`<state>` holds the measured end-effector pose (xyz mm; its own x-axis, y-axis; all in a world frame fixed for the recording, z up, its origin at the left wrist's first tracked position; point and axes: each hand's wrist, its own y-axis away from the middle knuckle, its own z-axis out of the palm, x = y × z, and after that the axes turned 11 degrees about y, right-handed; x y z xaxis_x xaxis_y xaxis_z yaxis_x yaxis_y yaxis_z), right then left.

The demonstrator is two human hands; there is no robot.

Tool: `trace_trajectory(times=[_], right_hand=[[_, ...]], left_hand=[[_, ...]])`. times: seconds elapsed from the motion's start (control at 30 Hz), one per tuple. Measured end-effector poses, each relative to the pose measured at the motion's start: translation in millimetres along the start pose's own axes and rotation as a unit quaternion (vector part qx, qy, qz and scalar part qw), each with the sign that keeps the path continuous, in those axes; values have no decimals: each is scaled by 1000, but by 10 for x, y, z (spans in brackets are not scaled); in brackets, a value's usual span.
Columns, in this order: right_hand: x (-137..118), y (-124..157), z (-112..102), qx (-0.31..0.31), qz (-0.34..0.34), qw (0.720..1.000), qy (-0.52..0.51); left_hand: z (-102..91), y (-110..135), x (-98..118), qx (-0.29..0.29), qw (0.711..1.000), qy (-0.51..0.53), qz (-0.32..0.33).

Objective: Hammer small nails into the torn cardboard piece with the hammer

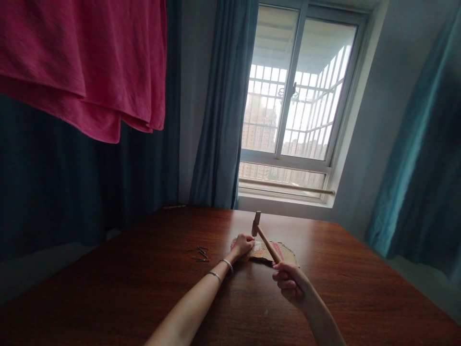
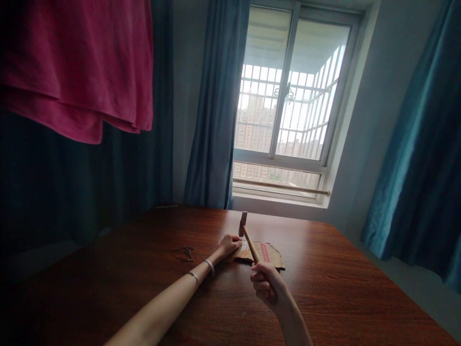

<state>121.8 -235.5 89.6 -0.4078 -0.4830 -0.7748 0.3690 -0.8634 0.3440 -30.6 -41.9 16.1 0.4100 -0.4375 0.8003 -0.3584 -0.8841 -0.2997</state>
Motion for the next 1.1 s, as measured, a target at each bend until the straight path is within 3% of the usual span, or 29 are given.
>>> trace_trajectory(times=[0.2, 0.33, 0.47, 0.6, 0.87, 1.1], right_hand=[[-19, 15, -19, 22, 0, 999, 36], [-28, 6, -110, 109, -36, 987, 116], [9, -63, -340, 248, -89, 930, 255], [15, -62, -627, 332, -128, 881, 313], [-75, 221, -833, 401, -126, 816, 396], [41, 93, -1212, 447, -98, 744, 487]], left_hand=[[-18, 46, 88, 4, 1000, 3, -18], [-21, 48, 97, 0, 1000, -1, -23], [-28, 21, 66, -4, 1000, -1, 0], [-40, 13, 47, 7, 1000, 15, 6], [-62, 20, 40, 18, 999, 16, -25], [-48, 9, 30, 19, 1000, 19, -12]])
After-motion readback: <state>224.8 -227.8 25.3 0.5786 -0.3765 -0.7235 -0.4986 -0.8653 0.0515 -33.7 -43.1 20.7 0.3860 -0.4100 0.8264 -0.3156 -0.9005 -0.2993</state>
